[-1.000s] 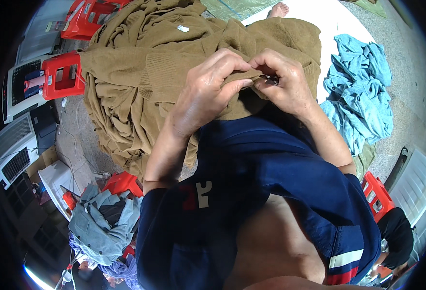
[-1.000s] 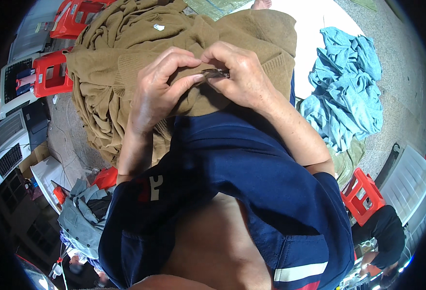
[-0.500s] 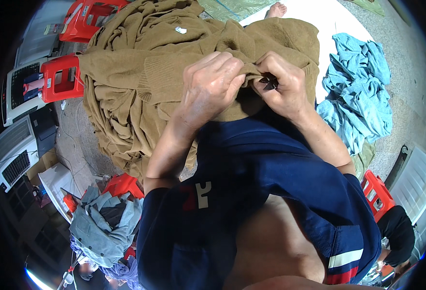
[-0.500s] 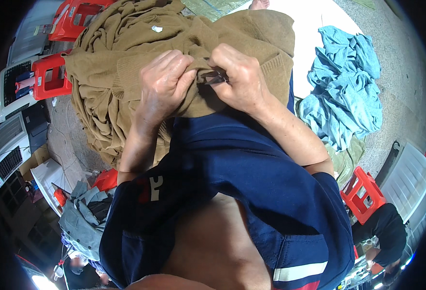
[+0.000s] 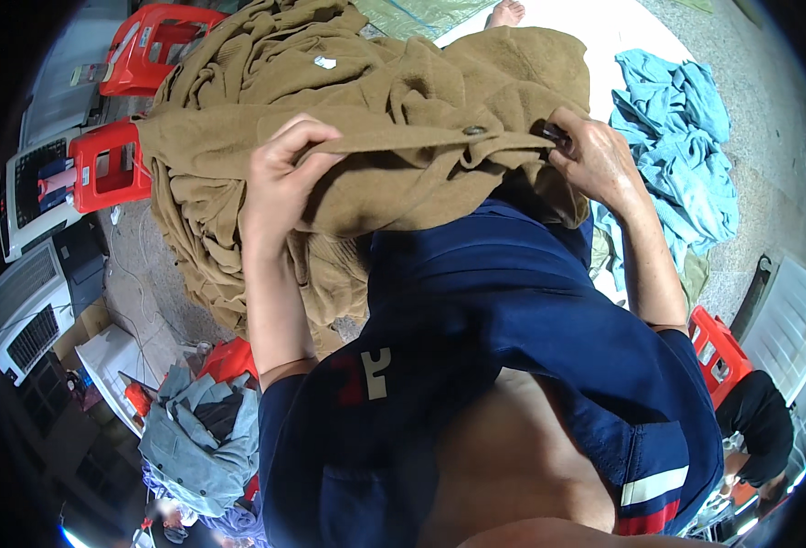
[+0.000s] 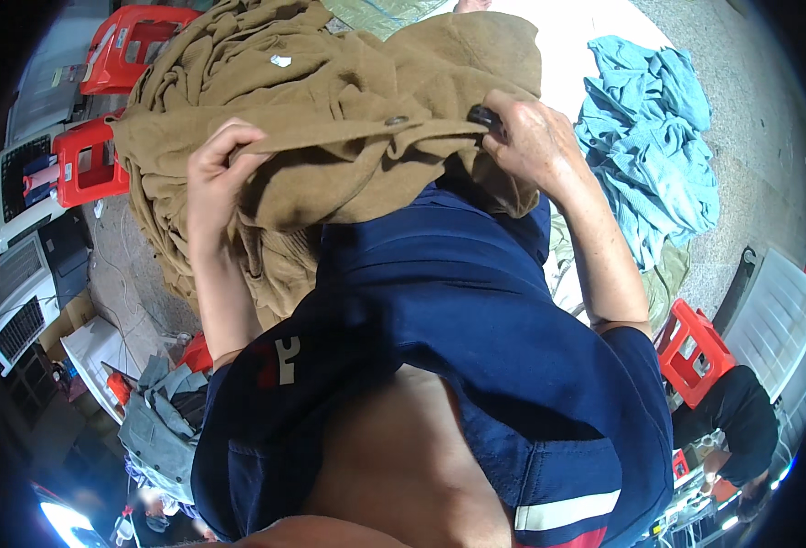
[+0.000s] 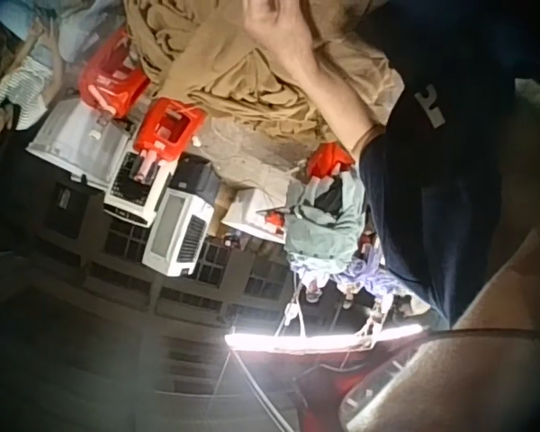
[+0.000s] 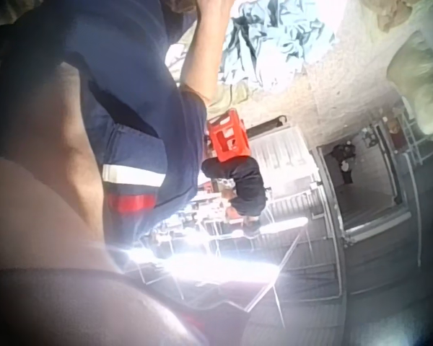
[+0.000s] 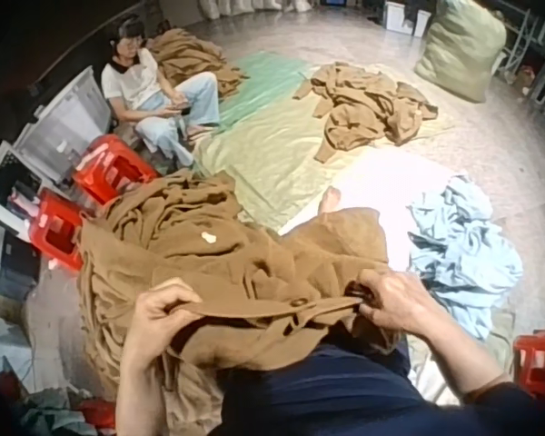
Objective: Inspecting and buttoning brown garments in a workshop setting.
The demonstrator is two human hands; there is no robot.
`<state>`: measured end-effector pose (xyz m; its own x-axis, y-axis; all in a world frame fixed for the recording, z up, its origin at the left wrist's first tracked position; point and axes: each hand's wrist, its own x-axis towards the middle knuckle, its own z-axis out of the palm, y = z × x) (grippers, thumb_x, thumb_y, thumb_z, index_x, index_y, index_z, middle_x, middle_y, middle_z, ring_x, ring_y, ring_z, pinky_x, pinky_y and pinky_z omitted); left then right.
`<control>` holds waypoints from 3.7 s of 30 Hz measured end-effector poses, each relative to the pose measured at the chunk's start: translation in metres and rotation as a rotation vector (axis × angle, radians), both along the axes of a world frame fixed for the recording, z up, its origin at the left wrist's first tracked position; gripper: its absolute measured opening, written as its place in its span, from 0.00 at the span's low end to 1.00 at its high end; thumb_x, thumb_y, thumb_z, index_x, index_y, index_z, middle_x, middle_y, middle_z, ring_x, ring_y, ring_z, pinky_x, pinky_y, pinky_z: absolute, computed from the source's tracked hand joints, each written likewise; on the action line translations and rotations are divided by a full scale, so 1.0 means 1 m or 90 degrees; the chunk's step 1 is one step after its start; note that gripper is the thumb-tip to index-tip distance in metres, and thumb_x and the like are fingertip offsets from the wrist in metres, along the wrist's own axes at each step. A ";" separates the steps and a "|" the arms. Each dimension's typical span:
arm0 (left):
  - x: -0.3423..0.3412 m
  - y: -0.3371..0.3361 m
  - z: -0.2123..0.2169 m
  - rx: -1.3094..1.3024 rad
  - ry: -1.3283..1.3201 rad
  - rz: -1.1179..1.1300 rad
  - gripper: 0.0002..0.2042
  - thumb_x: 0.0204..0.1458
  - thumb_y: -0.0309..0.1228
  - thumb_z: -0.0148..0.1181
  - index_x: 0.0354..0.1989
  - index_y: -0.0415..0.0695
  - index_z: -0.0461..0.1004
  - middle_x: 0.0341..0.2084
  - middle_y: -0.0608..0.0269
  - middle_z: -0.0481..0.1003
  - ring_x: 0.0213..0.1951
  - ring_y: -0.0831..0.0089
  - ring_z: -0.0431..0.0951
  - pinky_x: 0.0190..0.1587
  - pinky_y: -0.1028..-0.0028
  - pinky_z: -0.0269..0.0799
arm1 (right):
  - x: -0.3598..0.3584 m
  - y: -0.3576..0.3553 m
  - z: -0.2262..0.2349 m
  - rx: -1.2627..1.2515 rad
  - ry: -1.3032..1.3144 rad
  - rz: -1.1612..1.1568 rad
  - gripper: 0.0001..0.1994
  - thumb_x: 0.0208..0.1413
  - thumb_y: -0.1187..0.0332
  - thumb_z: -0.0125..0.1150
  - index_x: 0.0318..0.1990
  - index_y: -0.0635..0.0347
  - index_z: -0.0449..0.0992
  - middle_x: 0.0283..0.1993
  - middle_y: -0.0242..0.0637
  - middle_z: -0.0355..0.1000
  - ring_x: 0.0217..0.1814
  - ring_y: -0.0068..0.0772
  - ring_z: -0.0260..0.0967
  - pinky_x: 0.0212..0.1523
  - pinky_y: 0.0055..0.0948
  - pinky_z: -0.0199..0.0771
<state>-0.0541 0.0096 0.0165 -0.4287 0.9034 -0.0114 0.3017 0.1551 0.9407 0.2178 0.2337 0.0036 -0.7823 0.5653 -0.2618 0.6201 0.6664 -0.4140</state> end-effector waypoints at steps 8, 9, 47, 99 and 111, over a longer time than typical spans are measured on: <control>-0.009 -0.006 0.044 0.240 -0.509 0.115 0.11 0.49 0.26 0.56 0.40 0.34 0.73 0.42 0.54 0.74 0.43 0.67 0.75 0.52 0.70 0.69 | 0.016 0.024 0.056 0.146 0.261 0.054 0.13 0.47 0.81 0.57 0.41 0.58 0.71 0.39 0.39 0.71 0.45 0.45 0.72 0.42 0.40 0.73; -0.016 -0.004 0.041 0.236 -0.545 0.134 0.11 0.48 0.24 0.57 0.40 0.34 0.73 0.43 0.54 0.74 0.44 0.66 0.76 0.53 0.69 0.71 | 0.016 0.030 0.051 0.136 0.248 0.051 0.14 0.47 0.81 0.57 0.42 0.58 0.71 0.40 0.39 0.72 0.45 0.45 0.73 0.43 0.39 0.73; 0.070 0.053 0.034 0.145 0.265 -0.112 0.15 0.41 0.25 0.71 0.38 0.36 0.77 0.31 0.59 0.76 0.33 0.70 0.77 0.35 0.75 0.72 | -0.052 -0.047 0.023 -0.147 0.487 0.074 0.14 0.46 0.71 0.71 0.39 0.58 0.72 0.31 0.30 0.69 0.31 0.24 0.71 0.30 0.25 0.72; 0.056 0.058 0.002 0.335 0.737 -0.043 0.18 0.53 0.44 0.58 0.24 0.40 0.72 0.19 0.63 0.69 0.20 0.66 0.68 0.23 0.70 0.63 | -0.056 -0.057 0.011 -0.460 0.620 -0.058 0.08 0.42 0.84 0.59 0.29 0.60 0.71 0.27 0.23 0.67 0.26 0.11 0.62 0.26 0.16 0.63; 0.001 0.020 -0.009 0.015 0.422 0.002 0.13 0.43 0.17 0.58 0.39 0.41 0.77 0.39 0.60 0.76 0.43 0.64 0.76 0.47 0.65 0.72 | -0.009 -0.019 -0.015 -0.082 0.211 -0.012 0.08 0.56 0.70 0.59 0.39 0.63 0.69 0.33 0.44 0.70 0.34 0.47 0.71 0.35 0.39 0.71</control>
<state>-0.0526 0.0295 0.0075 -0.3414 0.8985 0.2758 0.8171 0.1387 0.5595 0.2088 0.2145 -0.0112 -0.8268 0.5586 -0.0661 0.4496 0.5856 -0.6745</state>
